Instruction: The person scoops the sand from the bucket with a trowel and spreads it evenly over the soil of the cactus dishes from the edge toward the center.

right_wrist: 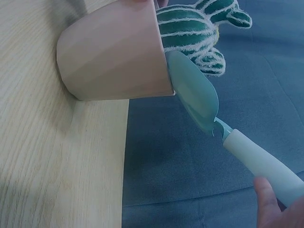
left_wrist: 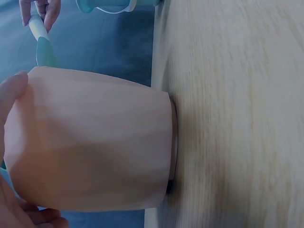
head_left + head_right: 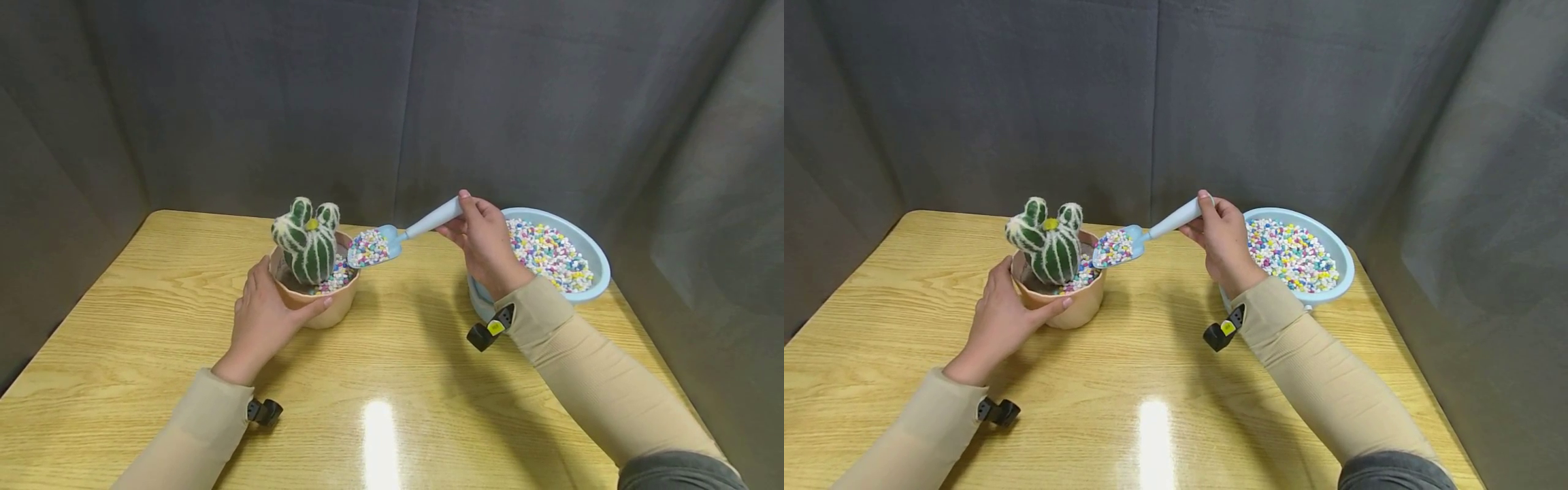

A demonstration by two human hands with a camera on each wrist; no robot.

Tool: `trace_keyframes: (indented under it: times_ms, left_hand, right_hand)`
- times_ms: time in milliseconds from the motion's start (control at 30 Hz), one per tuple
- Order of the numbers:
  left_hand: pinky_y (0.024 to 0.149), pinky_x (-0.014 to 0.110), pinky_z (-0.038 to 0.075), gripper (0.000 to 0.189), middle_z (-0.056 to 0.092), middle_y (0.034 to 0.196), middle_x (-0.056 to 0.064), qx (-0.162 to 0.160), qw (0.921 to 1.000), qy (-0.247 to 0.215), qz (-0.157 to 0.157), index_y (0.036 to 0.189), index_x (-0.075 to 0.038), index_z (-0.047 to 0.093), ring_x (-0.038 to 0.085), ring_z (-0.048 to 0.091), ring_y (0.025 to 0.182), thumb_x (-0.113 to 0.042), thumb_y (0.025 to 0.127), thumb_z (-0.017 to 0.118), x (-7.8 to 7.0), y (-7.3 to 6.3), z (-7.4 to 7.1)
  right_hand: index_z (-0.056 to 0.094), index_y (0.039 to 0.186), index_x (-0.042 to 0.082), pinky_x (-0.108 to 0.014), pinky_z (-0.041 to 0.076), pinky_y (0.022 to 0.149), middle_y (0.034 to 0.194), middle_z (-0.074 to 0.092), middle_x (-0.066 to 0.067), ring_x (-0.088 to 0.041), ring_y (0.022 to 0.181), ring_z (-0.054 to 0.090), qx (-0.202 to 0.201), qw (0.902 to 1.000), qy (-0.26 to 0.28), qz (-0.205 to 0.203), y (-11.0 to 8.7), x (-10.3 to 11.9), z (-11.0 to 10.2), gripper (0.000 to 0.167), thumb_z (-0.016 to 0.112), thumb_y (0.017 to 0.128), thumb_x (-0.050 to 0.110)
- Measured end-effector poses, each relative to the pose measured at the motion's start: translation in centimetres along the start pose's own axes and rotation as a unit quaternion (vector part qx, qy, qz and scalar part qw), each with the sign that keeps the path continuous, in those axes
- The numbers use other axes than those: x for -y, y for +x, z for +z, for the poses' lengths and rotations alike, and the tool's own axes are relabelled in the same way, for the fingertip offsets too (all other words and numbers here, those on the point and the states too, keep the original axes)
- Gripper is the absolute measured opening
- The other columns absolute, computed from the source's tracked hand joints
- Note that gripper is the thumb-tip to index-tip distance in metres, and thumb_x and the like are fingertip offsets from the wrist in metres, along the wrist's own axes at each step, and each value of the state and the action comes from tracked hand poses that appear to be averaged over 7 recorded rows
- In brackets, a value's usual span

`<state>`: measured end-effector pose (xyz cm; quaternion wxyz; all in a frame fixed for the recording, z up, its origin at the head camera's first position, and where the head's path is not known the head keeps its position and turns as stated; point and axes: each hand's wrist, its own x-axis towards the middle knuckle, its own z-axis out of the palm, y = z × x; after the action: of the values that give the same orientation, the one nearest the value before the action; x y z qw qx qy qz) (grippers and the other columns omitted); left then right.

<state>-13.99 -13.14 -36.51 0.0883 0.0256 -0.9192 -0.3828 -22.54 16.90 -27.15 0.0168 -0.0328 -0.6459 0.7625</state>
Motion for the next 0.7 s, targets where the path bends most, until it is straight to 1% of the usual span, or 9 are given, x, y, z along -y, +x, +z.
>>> trace_keyframes:
  times_ms: [233, 367, 533, 633, 700]
  left_hand:
    - [0.106, 0.067, 0.031, 0.118, 0.032, 0.155, 0.033, 0.003, 0.9998, 0.003, 0.018, 0.158, 0.008, 0.017, 0.048, 0.033, 0.142, -0.056, 0.081, 0.082, 0.28, -0.47, -0.29]
    - [0.105, 0.066, 0.032, 0.118, 0.033, 0.153, 0.033, 0.002, 0.9999, 0.000, 0.015, 0.157, 0.008, 0.019, 0.048, 0.035, 0.140, -0.055, 0.081, 0.082, 0.17, -0.43, -0.19]
    - [0.106, 0.067, 0.032, 0.118, 0.033, 0.153, 0.033, 0.006, 0.9999, -0.001, 0.011, 0.157, 0.009, 0.019, 0.049, 0.036, 0.139, -0.056, 0.082, 0.082, 0.19, -0.45, -0.33]
    - [0.107, 0.068, 0.032, 0.115, 0.033, 0.152, 0.035, 0.007, 0.9997, -0.013, 0.019, 0.156, 0.009, 0.020, 0.051, 0.035, 0.139, -0.054, 0.083, 0.082, 0.51, -0.37, -0.61]
    - [0.109, 0.068, 0.031, 0.113, 0.031, 0.153, 0.034, 0.020, 0.9989, -0.033, 0.025, 0.156, 0.009, 0.019, 0.051, 0.033, 0.140, -0.050, 0.084, 0.082, 0.79, -0.14, -1.06]
  right_hand:
    - [0.056, 0.108, 0.006, -0.026, 0.057, 0.086, 0.103, 0.057, -0.009, -0.016, 0.089, 0.064, -0.005, 1.0000, 0.000, 0.007, -0.15, 0.21, 0.11, 0.024, 0.049, 0.111, 0.028]
    - [0.057, 0.109, 0.006, -0.027, 0.057, 0.087, 0.102, 0.057, -0.008, -0.015, 0.089, 0.063, -0.002, 0.9999, -0.007, 0.012, -0.23, 0.17, 0.03, 0.024, 0.049, 0.111, 0.029]
    - [0.057, 0.109, 0.006, -0.028, 0.057, 0.089, 0.102, 0.057, -0.008, -0.015, 0.088, 0.063, 0.002, 0.9999, -0.006, 0.009, -0.29, 0.07, 0.00, 0.025, 0.049, 0.111, 0.029]
    - [0.057, 0.108, 0.005, -0.028, 0.057, 0.088, 0.101, 0.058, -0.008, -0.015, 0.087, 0.064, 0.006, 1.0000, -0.002, 0.005, -0.30, 0.01, -0.05, 0.025, 0.049, 0.111, 0.029]
    - [0.057, 0.108, 0.005, -0.027, 0.057, 0.087, 0.100, 0.058, -0.008, -0.015, 0.086, 0.064, 0.009, 1.0000, 0.000, 0.004, -0.31, -0.01, -0.07, 0.025, 0.049, 0.111, 0.028]
